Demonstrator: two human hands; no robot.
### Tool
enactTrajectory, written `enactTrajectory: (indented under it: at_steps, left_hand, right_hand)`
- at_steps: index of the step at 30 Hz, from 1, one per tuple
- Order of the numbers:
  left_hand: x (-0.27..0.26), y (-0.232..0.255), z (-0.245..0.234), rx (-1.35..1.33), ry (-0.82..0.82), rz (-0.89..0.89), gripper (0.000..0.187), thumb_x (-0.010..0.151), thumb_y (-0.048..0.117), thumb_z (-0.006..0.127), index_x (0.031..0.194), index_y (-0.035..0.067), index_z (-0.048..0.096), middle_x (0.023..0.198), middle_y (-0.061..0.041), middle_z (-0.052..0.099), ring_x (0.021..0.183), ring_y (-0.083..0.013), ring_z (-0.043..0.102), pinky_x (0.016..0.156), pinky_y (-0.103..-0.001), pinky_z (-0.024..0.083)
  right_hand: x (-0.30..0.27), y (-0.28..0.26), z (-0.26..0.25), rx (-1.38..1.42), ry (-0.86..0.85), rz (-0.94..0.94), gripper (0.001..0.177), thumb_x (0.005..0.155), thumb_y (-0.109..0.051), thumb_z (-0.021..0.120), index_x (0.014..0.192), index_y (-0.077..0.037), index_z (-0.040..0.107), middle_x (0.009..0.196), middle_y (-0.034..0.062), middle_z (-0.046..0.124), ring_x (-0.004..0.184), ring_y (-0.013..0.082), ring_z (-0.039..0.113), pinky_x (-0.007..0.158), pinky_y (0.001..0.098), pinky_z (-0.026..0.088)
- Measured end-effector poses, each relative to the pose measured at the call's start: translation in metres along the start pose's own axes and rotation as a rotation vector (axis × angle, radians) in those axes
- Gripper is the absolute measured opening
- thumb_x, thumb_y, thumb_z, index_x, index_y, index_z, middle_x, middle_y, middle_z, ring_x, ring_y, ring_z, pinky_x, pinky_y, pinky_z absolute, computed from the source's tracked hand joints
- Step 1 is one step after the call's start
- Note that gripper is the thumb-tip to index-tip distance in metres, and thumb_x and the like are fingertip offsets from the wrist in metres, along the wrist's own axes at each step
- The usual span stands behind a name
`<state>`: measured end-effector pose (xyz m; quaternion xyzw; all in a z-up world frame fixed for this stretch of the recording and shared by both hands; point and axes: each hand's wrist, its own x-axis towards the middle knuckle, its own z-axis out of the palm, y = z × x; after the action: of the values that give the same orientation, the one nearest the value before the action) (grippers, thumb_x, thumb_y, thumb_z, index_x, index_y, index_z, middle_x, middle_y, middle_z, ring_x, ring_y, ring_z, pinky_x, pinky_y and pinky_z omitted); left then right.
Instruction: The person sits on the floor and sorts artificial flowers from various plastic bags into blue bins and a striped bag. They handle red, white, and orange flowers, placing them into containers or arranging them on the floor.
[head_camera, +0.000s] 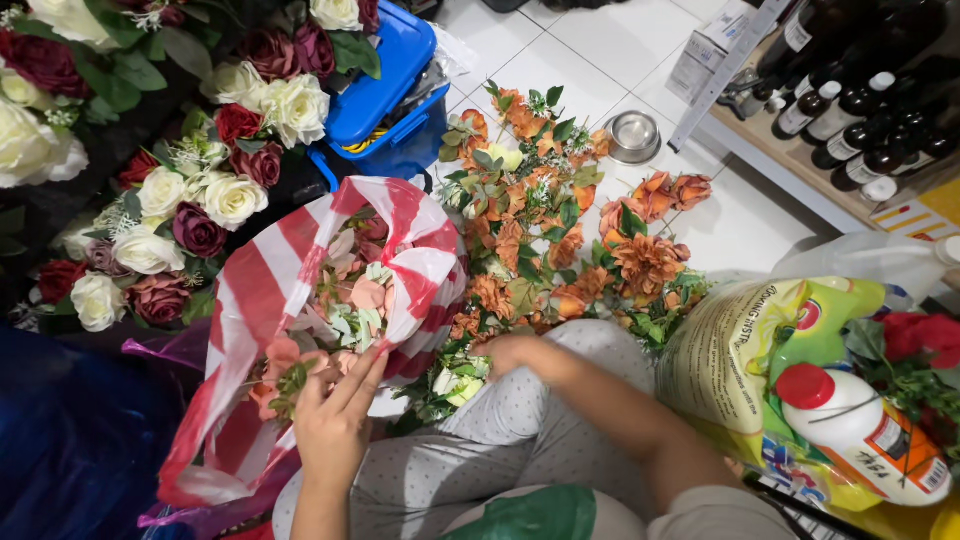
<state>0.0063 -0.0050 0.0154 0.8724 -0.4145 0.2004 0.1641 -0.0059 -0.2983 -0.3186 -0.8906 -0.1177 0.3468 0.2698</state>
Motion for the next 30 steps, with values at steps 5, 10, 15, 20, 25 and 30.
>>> enactTrajectory:
  at_steps: [5,10,15,20,25,30]
  left_hand:
    - [-0.005,-0.005,0.002,0.108,-0.048,-0.036,0.070,0.060,-0.007,0.063,0.124,0.019,0.074,0.127,0.005,0.071,0.091,-0.0279,0.059,0.079,-0.039,0.051]
    - [-0.005,-0.007,0.002,0.091,-0.055,-0.021,0.068,0.063,-0.006,0.063,0.126,0.018,0.074,0.127,0.005,0.070,0.089,-0.0276,0.058,0.080,-0.038,0.051]
    - [-0.003,-0.008,0.007,0.083,-0.040,-0.020,0.066,0.063,-0.006,0.064,0.124,0.019,0.074,0.127,0.006,0.070,0.091,-0.0280,0.059,0.081,-0.038,0.051]
    - [0.003,-0.007,0.010,0.039,-0.093,-0.049,0.069,0.061,-0.007,0.065,0.124,0.019,0.075,0.129,0.007,0.071,0.081,-0.0244,0.056,0.077,-0.036,0.051]
    - [0.006,-0.008,0.011,0.011,-0.038,-0.015,0.061,0.065,-0.002,0.070,0.123,0.018,0.075,0.124,0.005,0.071,0.084,-0.0240,0.057,0.080,-0.035,0.050]
    - [-0.002,-0.018,0.022,0.049,-0.022,-0.013,0.065,0.061,-0.007,0.068,0.120,0.019,0.077,0.122,0.006,0.073,0.083,-0.0230,0.057,0.079,-0.033,0.051]
  right_hand:
    - [0.047,0.044,-0.022,-0.012,0.083,0.139,0.064,0.084,-0.021,0.076,0.144,-0.015,0.055,0.151,0.0111,0.053,0.134,0.0316,0.054,0.110,0.0416,0.045]
    - [-0.008,0.107,-0.091,0.661,0.494,-0.162,0.049,0.089,-0.010,0.068,0.138,-0.012,0.063,0.125,0.0121,0.065,0.105,0.0238,0.068,0.096,0.0393,0.059]
    - [-0.144,0.119,-0.109,0.534,1.618,0.197,0.022,0.103,-0.007,0.069,0.125,-0.008,0.072,0.126,0.0102,0.068,0.115,0.0210,0.067,0.095,0.0329,0.058]
    - [-0.178,0.170,-0.055,0.598,1.792,0.696,0.050,0.093,-0.012,0.077,0.138,-0.006,0.056,0.129,0.0144,0.063,0.114,0.0280,0.062,0.098,0.0402,0.050]
    - [-0.117,0.175,-0.029,1.181,1.200,0.022,0.078,0.096,-0.021,0.072,0.162,-0.013,0.032,0.141,0.0093,0.050,0.124,0.0271,0.055,0.100,0.0431,0.050]
    - [-0.112,0.154,-0.029,1.010,1.211,-0.099,0.089,0.092,-0.018,0.081,0.165,-0.011,0.030,0.145,0.0292,0.042,0.127,0.0396,0.046,0.104,0.0515,0.042]
